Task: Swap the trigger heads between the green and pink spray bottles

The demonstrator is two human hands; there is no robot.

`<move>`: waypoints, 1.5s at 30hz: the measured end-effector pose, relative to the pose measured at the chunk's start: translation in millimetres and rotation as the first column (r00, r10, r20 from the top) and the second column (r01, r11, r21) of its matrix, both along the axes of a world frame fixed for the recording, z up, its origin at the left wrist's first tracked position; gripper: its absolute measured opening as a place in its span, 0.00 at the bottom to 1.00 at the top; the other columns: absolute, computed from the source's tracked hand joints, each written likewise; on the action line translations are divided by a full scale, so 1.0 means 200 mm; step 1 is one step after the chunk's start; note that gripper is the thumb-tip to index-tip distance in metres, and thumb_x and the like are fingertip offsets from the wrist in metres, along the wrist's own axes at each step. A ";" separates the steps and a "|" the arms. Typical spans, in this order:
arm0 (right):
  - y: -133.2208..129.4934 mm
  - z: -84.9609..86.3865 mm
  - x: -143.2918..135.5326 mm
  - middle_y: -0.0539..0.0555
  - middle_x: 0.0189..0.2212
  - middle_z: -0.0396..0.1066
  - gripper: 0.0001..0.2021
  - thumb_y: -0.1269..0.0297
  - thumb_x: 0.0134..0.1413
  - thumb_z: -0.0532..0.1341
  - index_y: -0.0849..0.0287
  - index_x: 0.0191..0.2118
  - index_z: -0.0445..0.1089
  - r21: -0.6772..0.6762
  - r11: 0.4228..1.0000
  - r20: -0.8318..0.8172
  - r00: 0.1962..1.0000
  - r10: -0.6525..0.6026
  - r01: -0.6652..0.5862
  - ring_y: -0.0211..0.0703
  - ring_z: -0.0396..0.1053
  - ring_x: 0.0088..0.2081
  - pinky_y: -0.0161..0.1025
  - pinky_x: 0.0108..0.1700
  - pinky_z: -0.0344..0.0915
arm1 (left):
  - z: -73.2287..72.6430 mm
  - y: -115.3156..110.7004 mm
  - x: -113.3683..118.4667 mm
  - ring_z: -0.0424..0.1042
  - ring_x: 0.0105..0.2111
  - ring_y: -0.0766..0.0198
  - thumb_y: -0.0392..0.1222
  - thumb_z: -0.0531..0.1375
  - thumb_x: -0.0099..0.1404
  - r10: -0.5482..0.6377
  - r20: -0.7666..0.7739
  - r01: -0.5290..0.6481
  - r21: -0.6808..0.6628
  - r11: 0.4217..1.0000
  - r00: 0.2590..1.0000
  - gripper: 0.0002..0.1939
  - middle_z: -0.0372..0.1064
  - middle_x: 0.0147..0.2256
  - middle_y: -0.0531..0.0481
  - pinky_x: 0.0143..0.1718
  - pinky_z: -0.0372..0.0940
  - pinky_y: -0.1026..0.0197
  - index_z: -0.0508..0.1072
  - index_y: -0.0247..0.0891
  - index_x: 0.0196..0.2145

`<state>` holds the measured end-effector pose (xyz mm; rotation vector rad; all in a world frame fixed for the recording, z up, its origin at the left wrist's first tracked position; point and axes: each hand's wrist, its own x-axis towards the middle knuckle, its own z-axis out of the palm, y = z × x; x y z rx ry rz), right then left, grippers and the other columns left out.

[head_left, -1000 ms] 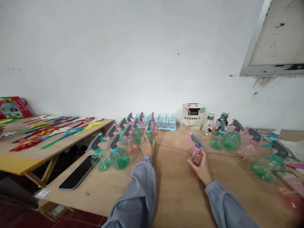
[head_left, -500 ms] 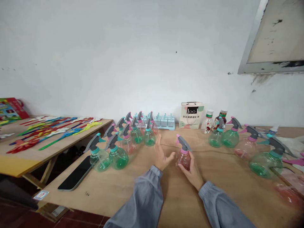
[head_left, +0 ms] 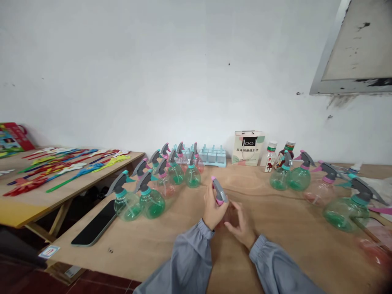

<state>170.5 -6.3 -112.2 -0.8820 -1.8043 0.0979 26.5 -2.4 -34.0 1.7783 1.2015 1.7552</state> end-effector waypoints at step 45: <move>0.10 0.03 0.45 0.64 0.49 0.61 0.40 0.35 0.43 0.65 0.61 0.55 0.60 -0.082 0.858 -0.248 0.823 -0.510 0.507 0.60 0.61 0.55 0.60 0.57 0.61 | 0.19 0.02 -0.19 0.71 0.29 0.67 0.50 0.68 0.48 -0.294 0.605 0.498 -0.200 0.844 0.740 0.21 0.74 0.34 0.50 0.34 0.66 0.63 0.73 0.39 0.39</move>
